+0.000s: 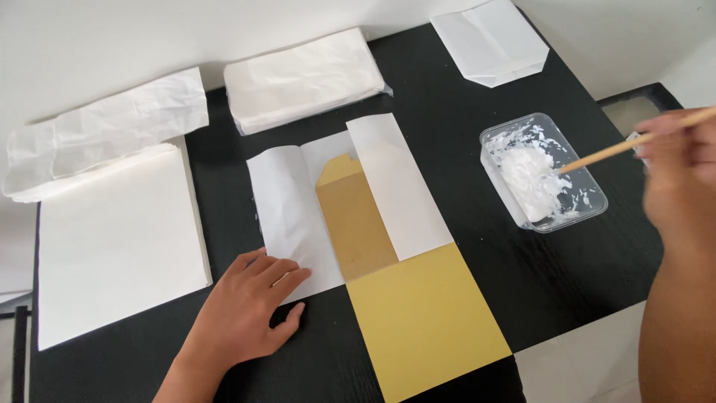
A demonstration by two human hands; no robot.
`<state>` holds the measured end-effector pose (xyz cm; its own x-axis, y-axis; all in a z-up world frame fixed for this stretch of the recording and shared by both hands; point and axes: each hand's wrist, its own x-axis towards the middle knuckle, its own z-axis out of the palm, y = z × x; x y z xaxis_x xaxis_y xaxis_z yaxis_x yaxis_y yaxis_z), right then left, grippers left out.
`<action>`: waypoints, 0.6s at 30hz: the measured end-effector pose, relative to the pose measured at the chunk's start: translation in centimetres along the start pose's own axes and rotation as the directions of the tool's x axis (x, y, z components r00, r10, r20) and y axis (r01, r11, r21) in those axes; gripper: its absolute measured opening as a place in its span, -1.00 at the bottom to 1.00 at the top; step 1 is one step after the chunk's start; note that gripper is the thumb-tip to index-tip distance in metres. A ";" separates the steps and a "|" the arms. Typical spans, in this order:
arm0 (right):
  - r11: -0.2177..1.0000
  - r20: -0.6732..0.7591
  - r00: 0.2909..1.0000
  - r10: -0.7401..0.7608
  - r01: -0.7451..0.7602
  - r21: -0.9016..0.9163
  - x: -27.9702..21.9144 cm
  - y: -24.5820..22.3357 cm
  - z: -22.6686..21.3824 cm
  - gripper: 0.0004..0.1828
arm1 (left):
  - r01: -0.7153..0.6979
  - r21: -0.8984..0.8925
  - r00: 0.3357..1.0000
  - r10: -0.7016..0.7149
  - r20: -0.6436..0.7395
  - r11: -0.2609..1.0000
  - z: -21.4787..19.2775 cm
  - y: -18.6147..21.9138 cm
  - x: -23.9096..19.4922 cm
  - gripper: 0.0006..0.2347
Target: The person folds a white sheet of paper over a yellow backing, then uses a brush to apply white adhesive along the folded edge. They press the glued edge down to secure it.
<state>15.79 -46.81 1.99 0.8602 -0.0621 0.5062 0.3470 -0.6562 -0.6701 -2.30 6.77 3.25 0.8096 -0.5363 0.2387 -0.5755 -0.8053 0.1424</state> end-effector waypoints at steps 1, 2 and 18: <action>1.000 0.029 1.000 -0.005 0.006 -0.025 -0.2 -1.7 0.2 -0.55 | 0.010 0.022 1.000 -0.010 -0.007 1.000 0.0 0.2 -0.2 -0.67; 0.999 0.058 0.998 -0.010 0.013 -0.049 -0.3 -3.4 0.4 -0.63 | 0.020 0.043 1.000 -0.019 -0.014 0.999 0.0 0.3 -0.3 -0.61; 0.994 0.095 0.991 0.091 -0.096 0.051 0.5 2.2 -0.1 -0.73 | 0.105 0.308 0.983 -0.145 0.111 0.946 2.2 3.8 0.7 -0.39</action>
<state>16.95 -48.42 0.82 0.9197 -0.0502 0.3894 0.2811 -0.6081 -0.7424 -3.65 2.79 1.86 0.8922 -0.4387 0.1078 -0.4238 -0.8954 -0.1363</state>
